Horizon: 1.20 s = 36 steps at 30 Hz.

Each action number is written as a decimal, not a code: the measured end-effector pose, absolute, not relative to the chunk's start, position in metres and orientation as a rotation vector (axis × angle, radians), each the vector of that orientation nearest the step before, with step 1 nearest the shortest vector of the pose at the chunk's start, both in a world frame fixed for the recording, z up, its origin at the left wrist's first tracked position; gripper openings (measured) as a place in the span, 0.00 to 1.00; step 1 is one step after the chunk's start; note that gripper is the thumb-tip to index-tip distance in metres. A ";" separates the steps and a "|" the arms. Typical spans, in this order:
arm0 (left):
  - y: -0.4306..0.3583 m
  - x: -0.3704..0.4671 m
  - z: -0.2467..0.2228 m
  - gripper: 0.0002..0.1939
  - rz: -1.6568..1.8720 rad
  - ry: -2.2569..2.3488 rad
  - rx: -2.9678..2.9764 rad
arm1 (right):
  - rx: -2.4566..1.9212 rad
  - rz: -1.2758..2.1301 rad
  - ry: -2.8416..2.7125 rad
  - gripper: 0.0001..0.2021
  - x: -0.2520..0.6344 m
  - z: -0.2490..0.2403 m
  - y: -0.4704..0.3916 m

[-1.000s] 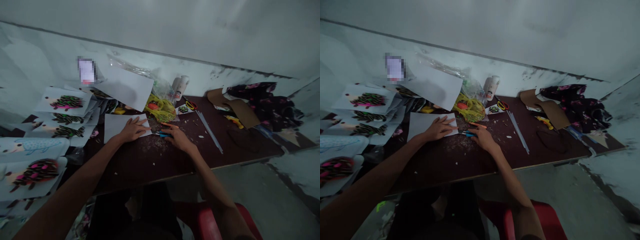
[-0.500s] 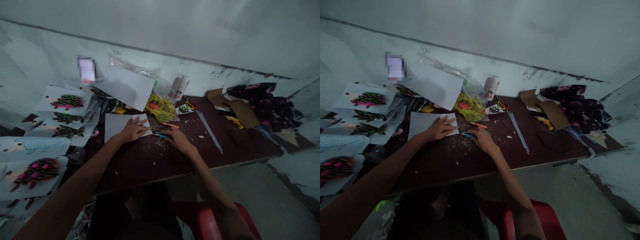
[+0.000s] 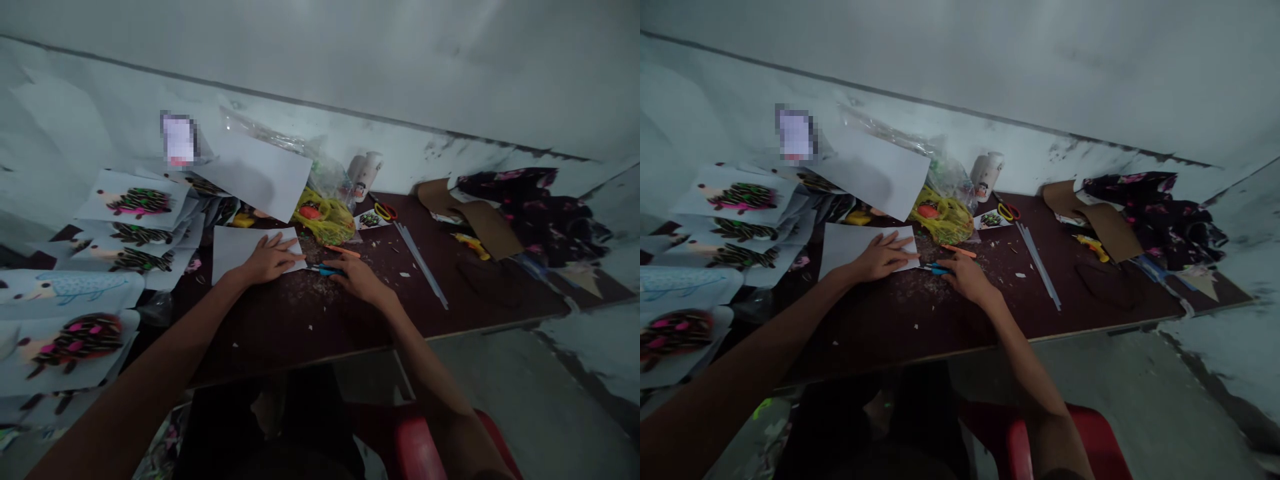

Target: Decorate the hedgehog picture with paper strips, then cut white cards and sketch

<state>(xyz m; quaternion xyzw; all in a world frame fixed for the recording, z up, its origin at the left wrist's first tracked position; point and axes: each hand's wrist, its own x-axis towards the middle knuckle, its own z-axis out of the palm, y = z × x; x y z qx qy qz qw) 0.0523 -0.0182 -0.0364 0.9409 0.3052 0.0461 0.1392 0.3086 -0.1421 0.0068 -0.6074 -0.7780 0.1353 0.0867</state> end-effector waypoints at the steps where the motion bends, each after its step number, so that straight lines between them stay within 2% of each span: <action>1: -0.018 0.052 -0.036 0.24 0.126 0.887 2.717 | -1.797 0.399 -2.327 0.21 0.309 0.008 -0.141; 36: -0.014 0.052 -0.039 0.27 0.129 0.901 2.683 | -1.874 0.315 -2.296 0.21 0.284 0.005 -0.149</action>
